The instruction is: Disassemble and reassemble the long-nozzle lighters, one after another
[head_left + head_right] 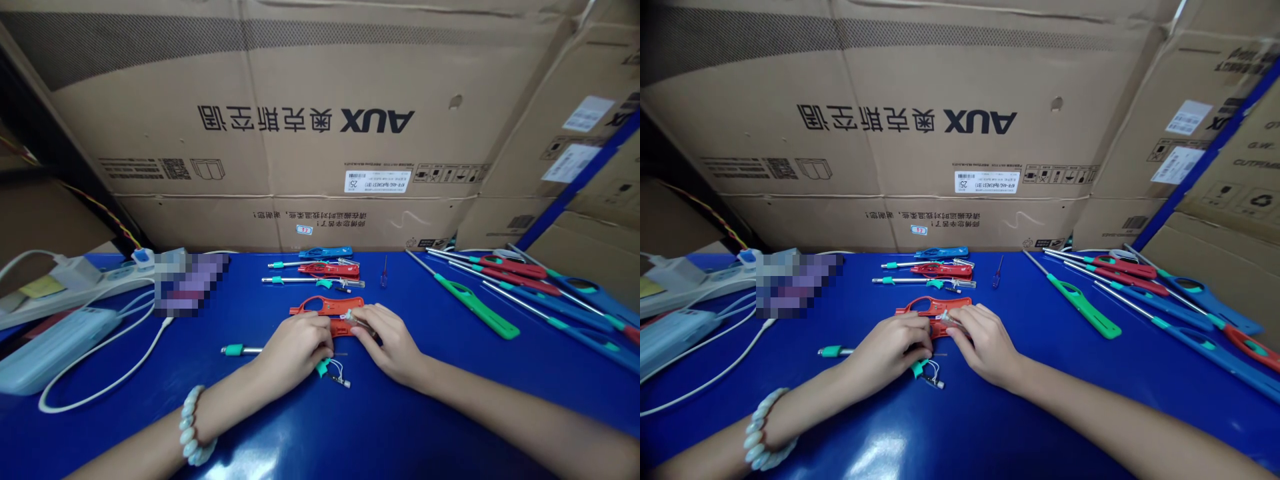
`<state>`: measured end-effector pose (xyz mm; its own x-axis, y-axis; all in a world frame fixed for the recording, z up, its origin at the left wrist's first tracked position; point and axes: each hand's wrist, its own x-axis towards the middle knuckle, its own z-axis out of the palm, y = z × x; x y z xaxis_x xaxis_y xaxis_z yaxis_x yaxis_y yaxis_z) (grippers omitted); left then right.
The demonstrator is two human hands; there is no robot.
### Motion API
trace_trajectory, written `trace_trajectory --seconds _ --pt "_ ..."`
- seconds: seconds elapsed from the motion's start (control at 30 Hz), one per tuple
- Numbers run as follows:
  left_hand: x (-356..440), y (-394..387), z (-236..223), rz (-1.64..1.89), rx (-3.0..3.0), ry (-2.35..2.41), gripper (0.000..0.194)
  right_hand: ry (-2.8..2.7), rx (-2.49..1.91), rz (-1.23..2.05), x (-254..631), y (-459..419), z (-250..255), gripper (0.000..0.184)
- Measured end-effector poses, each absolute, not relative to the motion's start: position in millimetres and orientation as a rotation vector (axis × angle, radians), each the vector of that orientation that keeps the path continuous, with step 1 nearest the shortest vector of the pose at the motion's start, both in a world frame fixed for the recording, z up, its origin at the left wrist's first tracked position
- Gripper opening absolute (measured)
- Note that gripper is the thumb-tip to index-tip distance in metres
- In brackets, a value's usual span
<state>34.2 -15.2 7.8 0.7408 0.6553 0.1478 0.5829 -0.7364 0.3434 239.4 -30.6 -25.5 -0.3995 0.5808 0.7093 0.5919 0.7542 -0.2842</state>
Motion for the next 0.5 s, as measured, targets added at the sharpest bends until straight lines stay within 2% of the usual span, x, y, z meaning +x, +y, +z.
trace_trajectory --seconds 0.2,0.5 --pt "34.7 -17.3 9.1 0.350 2.669 0.996 0.009 -2.109 -0.894 -0.020 239.7 -30.4 -22.7 0.012" --pt "25.3 -12.7 10.8 0.543 2.305 0.915 0.015 -2.131 -0.920 -0.011 240.2 -31.8 -20.4 0.011"
